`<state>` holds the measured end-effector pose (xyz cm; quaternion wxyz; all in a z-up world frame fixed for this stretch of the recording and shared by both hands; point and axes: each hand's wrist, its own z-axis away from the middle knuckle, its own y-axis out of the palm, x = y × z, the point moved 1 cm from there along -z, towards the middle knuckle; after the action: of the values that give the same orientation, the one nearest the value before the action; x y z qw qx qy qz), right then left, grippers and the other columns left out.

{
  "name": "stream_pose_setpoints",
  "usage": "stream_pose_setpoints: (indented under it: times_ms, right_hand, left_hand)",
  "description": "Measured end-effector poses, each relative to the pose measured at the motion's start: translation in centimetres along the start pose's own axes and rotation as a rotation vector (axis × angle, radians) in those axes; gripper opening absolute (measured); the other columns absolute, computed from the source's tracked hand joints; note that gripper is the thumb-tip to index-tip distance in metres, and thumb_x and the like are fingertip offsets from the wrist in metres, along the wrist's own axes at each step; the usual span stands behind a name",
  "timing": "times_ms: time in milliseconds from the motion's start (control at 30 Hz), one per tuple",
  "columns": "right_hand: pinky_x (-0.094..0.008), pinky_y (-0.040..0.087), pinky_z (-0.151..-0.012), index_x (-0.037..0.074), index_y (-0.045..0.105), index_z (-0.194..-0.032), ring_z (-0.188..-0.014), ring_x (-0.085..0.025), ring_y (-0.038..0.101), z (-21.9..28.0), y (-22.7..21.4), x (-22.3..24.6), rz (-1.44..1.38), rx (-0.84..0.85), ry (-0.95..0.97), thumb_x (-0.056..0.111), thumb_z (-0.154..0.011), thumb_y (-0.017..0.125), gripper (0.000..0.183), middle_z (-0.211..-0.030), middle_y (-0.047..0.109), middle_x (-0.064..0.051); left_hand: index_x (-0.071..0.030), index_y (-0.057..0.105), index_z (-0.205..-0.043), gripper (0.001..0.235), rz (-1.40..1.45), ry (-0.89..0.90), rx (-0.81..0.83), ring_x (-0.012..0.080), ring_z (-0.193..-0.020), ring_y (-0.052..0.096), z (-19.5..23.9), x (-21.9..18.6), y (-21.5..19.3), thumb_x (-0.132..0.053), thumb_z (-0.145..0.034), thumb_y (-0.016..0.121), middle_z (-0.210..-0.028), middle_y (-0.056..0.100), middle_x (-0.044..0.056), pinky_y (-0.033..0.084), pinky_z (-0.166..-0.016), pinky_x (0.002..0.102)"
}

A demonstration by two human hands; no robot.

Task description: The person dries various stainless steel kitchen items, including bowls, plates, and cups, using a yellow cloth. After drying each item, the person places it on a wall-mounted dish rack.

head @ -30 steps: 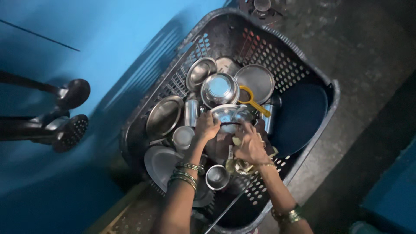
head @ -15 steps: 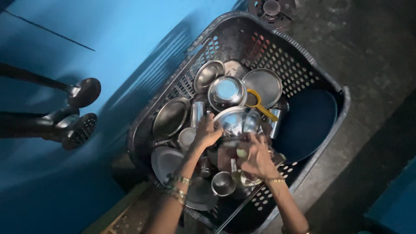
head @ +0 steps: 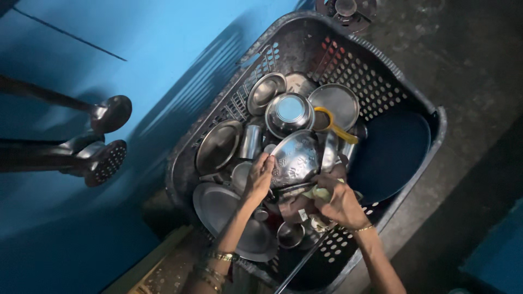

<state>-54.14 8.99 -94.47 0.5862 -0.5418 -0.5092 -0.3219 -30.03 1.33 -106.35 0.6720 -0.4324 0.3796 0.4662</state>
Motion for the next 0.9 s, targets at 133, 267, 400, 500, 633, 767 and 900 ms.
stream_pose_setpoints:
  times_ms: [133, 267, 400, 500, 633, 767, 900]
  right_hand:
    - [-0.039, 0.056, -0.083, -0.002, 0.071, -0.097, -0.096, -0.030, 0.069, 0.8, 1.1, 1.0, 0.190, -0.007, 0.256, 0.008, -0.069, 0.073, 0.030, -0.106, 0.070, -0.016]
    - [-0.042, 0.059, -0.080, -0.001, 0.070, -0.088, -0.091, -0.035, 0.070, 1.5, 2.4, 1.7, 0.467, -0.006, 0.194, 0.007, -0.065, 0.071, 0.024, -0.103, 0.070, -0.018]
    - [-0.044, 0.058, -0.078, -0.001, 0.070, -0.083, -0.091, -0.038, 0.069, 2.3, 2.4, 1.2, 0.492, -0.020, 0.139, 0.005, -0.062, 0.070, 0.022, -0.099, 0.071, -0.017]
    - [-0.039, 0.059, -0.074, 0.002, 0.067, -0.075, -0.087, -0.028, 0.071, 2.2, 2.5, 0.3, 0.478, 0.120, 0.206, 0.010, -0.066, 0.074, 0.014, -0.094, 0.072, -0.012]
    - [-0.039, 0.057, -0.072, 0.004, 0.071, -0.089, -0.083, -0.027, 0.069, 1.7, 2.4, -0.7, 0.329, 0.071, 0.335, 0.010, -0.068, 0.073, 0.023, -0.092, 0.069, -0.012]
    - [-0.041, 0.058, -0.073, 0.008, 0.069, -0.102, -0.085, -0.027, 0.070, 0.7, 2.7, -2.0, 0.203, 0.121, 0.653, 0.016, -0.070, 0.070, 0.033, -0.093, 0.071, -0.013]
    - [-0.040, 0.058, -0.081, 0.015, 0.060, -0.121, -0.102, -0.027, 0.068, 0.6, 2.7, -2.3, -0.145, 0.145, 0.693, 0.030, -0.079, 0.064, 0.045, -0.116, 0.067, -0.010]
  left_hand:
    - [-0.009, 0.063, -0.103, 0.040, -0.090, 0.087, -0.089, 0.0159, -0.080, 0.061, 1.2, -4.7, -1.5, -0.046, -0.105, 0.050, -0.084, 0.063, 0.005, 0.049, -0.075, 0.032]
    - [-0.014, 0.065, -0.121, 0.040, -0.048, -0.070, -0.142, 0.0156, -0.089, 0.064, 1.1, -8.2, -4.2, -0.046, -0.099, 0.058, -0.097, 0.066, 0.000, 0.053, -0.078, 0.034]
    - [-0.010, 0.068, -0.107, 0.034, 0.201, -0.054, -0.126, 0.0153, -0.075, 0.067, 0.5, -9.6, -7.6, -0.042, -0.098, 0.059, -0.085, 0.067, 0.002, 0.059, -0.066, 0.035]
    - [-0.008, 0.067, -0.099, 0.035, -0.022, 0.085, -0.229, 0.0160, -0.074, 0.064, 0.4, -9.0, -10.5, -0.041, -0.104, 0.057, -0.082, 0.066, 0.005, 0.054, -0.068, 0.033]
    - [-0.007, 0.066, -0.102, 0.032, -0.153, 0.039, -0.396, 0.0190, -0.078, 0.057, 0.8, -6.5, -12.5, -0.036, -0.107, 0.055, -0.085, 0.064, 0.009, 0.048, -0.072, 0.034]
    - [-0.010, 0.065, -0.113, 0.028, -0.097, -0.029, -0.429, 0.0167, -0.085, 0.062, 1.0, -4.1, -13.4, -0.034, -0.106, 0.051, -0.095, 0.067, 0.005, 0.050, -0.075, 0.033]
    - [-0.011, 0.065, -0.117, 0.027, 0.300, -0.220, -0.405, 0.0166, -0.076, 0.065, 1.0, -2.3, -13.9, -0.027, -0.104, 0.047, -0.091, 0.071, 0.005, 0.055, -0.067, 0.032]
